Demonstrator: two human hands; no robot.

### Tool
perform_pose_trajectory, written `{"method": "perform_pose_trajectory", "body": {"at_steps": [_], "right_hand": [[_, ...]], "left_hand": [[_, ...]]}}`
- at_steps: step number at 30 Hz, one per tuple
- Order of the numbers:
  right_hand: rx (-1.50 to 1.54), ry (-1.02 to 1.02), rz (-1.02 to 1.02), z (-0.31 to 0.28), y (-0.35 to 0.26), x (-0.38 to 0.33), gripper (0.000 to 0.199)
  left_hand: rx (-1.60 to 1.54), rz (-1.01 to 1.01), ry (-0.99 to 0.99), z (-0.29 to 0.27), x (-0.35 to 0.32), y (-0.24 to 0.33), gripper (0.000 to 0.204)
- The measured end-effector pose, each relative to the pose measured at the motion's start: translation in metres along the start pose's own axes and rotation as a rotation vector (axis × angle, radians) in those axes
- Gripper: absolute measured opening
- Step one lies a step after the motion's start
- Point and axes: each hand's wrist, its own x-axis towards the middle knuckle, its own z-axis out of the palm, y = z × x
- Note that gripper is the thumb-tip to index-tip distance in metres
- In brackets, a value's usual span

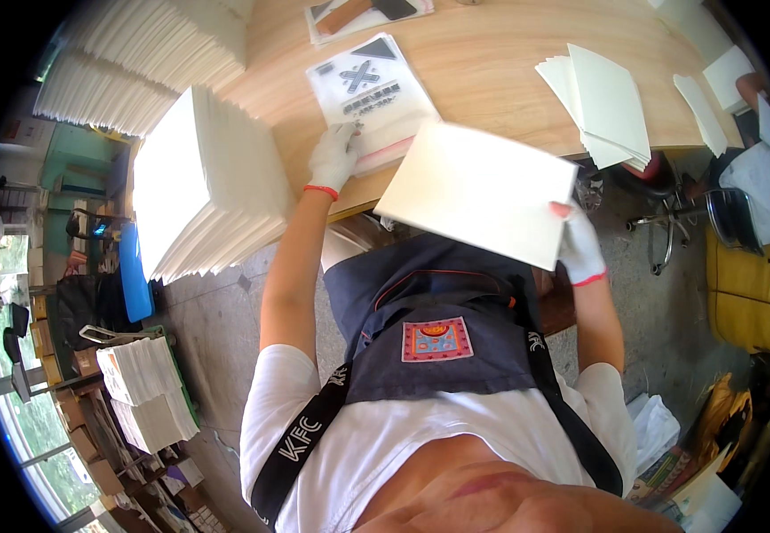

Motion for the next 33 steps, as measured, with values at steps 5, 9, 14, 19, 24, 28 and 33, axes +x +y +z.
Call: {"method": "perform_pose_trajectory", "body": {"at_steps": [5,9,14,19,24,28,33], "right_hand": [[0.184,0.051,0.018,0.023,0.062,0.035,0.032],[0.365,0.256,-0.03,0.046,0.083,0.037,0.027],[0.319,0.227,-0.036,0.056,0.085,0.031,0.019],[0.337,0.169,-0.042,0.075,0.09,0.019,0.015],[0.263,0.072,-0.087,0.08,0.089,0.006,0.019],[0.268,0.05,-0.11,0.085,0.083,-0.005,0.017],[0.229,0.075,-0.081,0.094,0.071,-0.01,0.018]], "left_hand": [[0.066,0.044,0.169,-0.001,-0.007,0.002,0.026],[-0.16,-0.003,0.116,-0.015,-0.008,0.009,0.031],[-0.489,-0.009,-0.03,-0.029,-0.008,0.019,0.037],[-0.351,0.128,0.251,-0.002,-0.027,0.022,0.043],[-0.971,-0.098,0.557,0.036,-0.047,0.045,0.048],[-1.412,-0.422,0.65,0.036,-0.05,0.108,0.046],[-2.29,-0.531,-0.165,0.044,-0.05,0.106,0.031]]}}
